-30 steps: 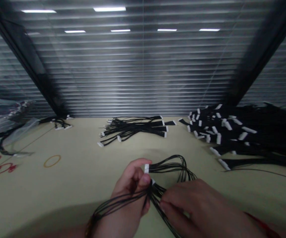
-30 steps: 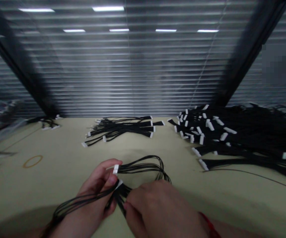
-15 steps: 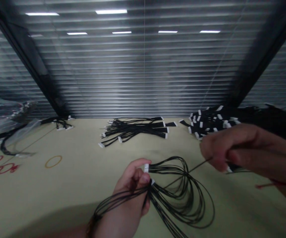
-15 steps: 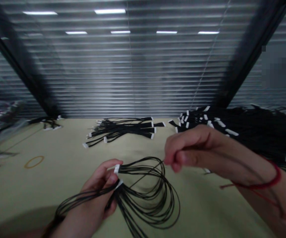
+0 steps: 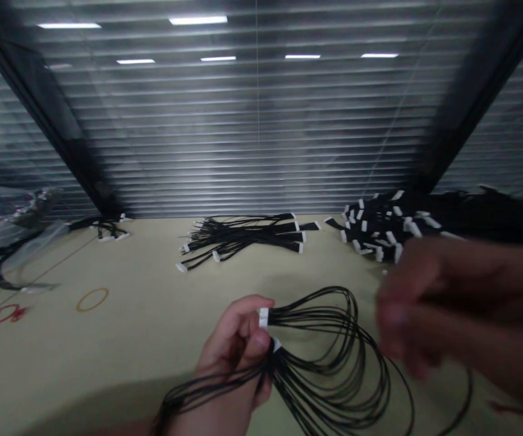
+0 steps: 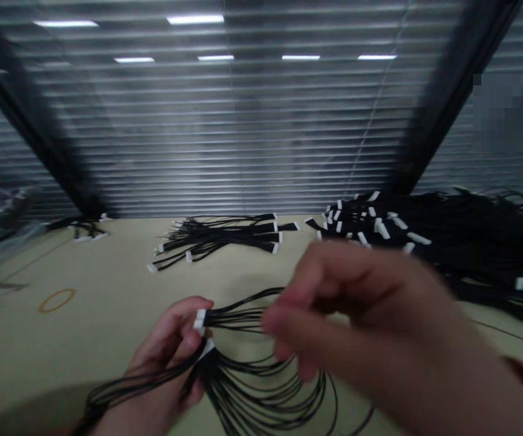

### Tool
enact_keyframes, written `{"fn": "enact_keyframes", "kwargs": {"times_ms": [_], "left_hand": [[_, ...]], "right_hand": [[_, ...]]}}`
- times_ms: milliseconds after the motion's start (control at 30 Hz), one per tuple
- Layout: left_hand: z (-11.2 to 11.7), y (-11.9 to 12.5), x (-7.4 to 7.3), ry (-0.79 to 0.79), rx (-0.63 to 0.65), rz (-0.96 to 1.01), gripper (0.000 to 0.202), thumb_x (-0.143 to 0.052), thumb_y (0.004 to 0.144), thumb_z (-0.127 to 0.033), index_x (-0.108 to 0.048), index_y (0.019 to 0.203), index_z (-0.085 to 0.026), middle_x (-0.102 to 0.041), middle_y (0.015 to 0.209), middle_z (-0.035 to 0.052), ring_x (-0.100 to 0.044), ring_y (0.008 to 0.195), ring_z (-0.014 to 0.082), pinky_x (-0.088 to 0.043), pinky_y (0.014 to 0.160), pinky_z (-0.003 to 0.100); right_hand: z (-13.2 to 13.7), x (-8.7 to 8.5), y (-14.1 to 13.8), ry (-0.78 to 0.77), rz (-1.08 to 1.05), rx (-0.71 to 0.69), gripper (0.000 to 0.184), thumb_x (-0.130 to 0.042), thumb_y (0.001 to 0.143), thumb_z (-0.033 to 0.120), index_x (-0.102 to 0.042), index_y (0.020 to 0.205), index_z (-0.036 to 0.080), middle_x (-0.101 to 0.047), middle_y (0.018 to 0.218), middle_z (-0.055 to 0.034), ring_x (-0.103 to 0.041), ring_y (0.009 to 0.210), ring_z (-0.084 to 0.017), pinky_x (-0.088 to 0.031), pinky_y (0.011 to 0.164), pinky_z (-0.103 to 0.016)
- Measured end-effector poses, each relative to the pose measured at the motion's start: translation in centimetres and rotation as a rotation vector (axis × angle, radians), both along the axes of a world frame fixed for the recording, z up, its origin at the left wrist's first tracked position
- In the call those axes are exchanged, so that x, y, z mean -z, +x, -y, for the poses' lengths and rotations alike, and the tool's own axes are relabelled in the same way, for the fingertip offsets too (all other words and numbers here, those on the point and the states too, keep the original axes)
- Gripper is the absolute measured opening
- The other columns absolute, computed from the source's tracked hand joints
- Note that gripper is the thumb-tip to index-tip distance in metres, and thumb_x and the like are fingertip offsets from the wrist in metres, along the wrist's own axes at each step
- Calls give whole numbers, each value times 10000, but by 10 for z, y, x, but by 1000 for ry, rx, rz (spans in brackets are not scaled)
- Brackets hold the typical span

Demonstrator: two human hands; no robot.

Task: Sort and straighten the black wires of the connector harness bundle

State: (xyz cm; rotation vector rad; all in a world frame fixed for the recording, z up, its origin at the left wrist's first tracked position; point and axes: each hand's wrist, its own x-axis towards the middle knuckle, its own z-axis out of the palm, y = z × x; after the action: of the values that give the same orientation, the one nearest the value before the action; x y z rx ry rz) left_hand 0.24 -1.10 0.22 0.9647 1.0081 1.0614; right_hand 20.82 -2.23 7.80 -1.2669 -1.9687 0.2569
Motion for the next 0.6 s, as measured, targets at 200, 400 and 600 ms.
{"fn": "enact_keyframes", "kwargs": {"times_ms": [200,400,600], "left_hand": [[2,-2,2,4,78,75,313,-652,723,-512,-578,938,-297,-458,595,-69,-359,385,25,-286,358,101],[8,-2,0,70,120,126,264,-660,736,-478,-625,931,-303,-478,610,-59,-381,381,1,-274,363,83],[10,-4,-6,67,141,104,226,-649,754,-455,-643,934,-320,-487,619,-53,-397,400,-4,-280,378,72]], "right_hand": [[16,37,-40,241,381,-126,333,-331,949,200,-538,688,203,-548,598,30,-507,506,-114,-357,469,-248],[12,42,-41,243,371,-129,392,-261,976,226,-509,675,181,-530,606,6,-495,533,-110,-361,504,-240],[10,40,-47,350,509,-65,305,-373,943,271,-529,704,165,-494,543,-3,-483,520,-112,-379,508,-198]]}}
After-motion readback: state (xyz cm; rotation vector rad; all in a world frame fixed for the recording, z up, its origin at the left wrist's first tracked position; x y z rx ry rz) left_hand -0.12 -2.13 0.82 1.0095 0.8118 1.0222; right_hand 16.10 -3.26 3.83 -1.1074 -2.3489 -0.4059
